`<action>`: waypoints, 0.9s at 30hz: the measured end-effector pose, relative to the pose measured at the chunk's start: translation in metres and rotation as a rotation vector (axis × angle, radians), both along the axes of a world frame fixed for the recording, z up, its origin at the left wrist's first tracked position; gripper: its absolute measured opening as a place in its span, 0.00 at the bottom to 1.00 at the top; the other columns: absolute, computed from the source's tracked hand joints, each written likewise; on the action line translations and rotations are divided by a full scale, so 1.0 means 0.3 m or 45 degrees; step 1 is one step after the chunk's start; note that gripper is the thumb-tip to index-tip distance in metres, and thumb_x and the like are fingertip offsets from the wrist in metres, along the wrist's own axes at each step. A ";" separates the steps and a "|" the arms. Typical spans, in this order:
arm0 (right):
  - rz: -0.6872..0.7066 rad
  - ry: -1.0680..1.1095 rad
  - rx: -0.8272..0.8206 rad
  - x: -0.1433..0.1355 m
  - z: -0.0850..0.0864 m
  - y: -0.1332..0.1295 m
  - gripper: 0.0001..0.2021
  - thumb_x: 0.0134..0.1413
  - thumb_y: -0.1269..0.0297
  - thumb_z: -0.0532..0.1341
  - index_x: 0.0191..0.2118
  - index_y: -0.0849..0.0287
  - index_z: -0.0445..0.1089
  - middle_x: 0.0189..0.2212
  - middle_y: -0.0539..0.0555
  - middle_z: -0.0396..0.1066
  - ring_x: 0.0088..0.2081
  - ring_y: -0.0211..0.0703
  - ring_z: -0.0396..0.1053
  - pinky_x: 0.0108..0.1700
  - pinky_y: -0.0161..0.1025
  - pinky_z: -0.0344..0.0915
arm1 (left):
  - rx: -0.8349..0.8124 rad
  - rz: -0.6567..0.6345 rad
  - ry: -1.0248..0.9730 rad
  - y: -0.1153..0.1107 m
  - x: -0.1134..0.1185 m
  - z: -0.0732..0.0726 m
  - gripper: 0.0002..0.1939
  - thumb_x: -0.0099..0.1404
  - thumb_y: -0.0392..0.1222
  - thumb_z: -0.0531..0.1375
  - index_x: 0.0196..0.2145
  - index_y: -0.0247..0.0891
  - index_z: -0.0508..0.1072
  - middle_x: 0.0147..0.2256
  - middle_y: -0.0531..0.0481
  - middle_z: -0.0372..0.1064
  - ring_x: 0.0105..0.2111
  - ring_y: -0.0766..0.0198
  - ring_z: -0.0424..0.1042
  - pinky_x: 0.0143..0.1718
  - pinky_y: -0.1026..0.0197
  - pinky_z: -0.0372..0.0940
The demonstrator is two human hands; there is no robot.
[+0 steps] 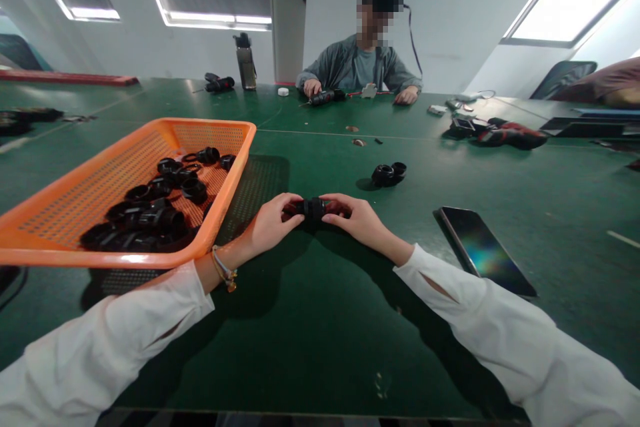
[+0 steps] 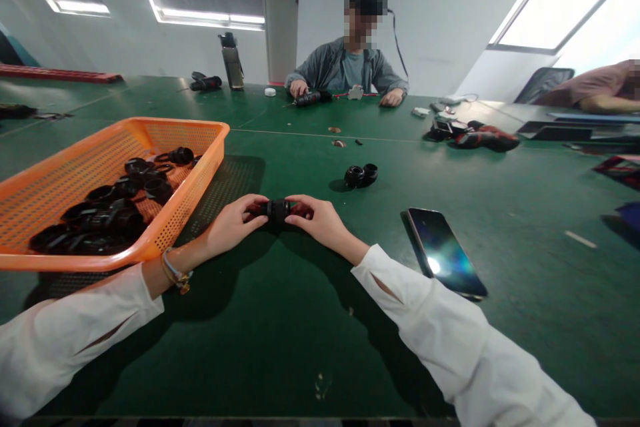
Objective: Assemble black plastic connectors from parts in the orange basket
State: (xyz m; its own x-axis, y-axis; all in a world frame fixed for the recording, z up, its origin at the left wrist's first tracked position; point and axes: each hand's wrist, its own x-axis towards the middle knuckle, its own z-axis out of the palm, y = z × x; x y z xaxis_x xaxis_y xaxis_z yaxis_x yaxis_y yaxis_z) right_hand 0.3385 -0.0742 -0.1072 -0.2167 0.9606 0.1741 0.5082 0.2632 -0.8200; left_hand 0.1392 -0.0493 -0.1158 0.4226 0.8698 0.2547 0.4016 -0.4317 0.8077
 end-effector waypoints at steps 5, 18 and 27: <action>0.002 0.026 0.011 0.001 -0.008 0.003 0.18 0.45 0.66 0.62 0.45 0.60 0.71 0.29 0.52 0.75 0.29 0.39 0.70 0.34 0.38 0.66 | -0.002 -0.011 -0.002 0.002 0.000 -0.003 0.12 0.55 0.36 0.58 0.40 0.35 0.68 0.39 0.46 0.70 0.37 0.62 0.71 0.38 0.58 0.70; -0.035 -0.034 0.043 0.002 -0.007 0.000 0.16 0.46 0.67 0.63 0.44 0.59 0.72 0.39 0.55 0.76 0.34 0.41 0.71 0.36 0.39 0.66 | 0.008 -0.018 -0.001 0.001 0.001 -0.006 0.12 0.55 0.36 0.58 0.39 0.35 0.68 0.37 0.48 0.69 0.36 0.63 0.71 0.38 0.59 0.69; -0.027 0.031 0.005 0.000 -0.009 0.002 0.20 0.45 0.68 0.63 0.48 0.59 0.68 0.33 0.53 0.75 0.32 0.40 0.70 0.35 0.39 0.65 | -0.004 -0.012 0.006 -0.001 0.002 0.000 0.12 0.55 0.35 0.58 0.39 0.35 0.68 0.38 0.47 0.69 0.37 0.62 0.71 0.38 0.59 0.69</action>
State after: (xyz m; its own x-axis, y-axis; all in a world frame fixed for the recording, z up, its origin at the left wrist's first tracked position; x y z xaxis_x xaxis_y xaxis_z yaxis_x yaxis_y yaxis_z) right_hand 0.3386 -0.0737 -0.1099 -0.1920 0.9641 0.1832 0.4934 0.2562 -0.8312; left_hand 0.1398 -0.0494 -0.1158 0.4321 0.8664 0.2502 0.4014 -0.4332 0.8070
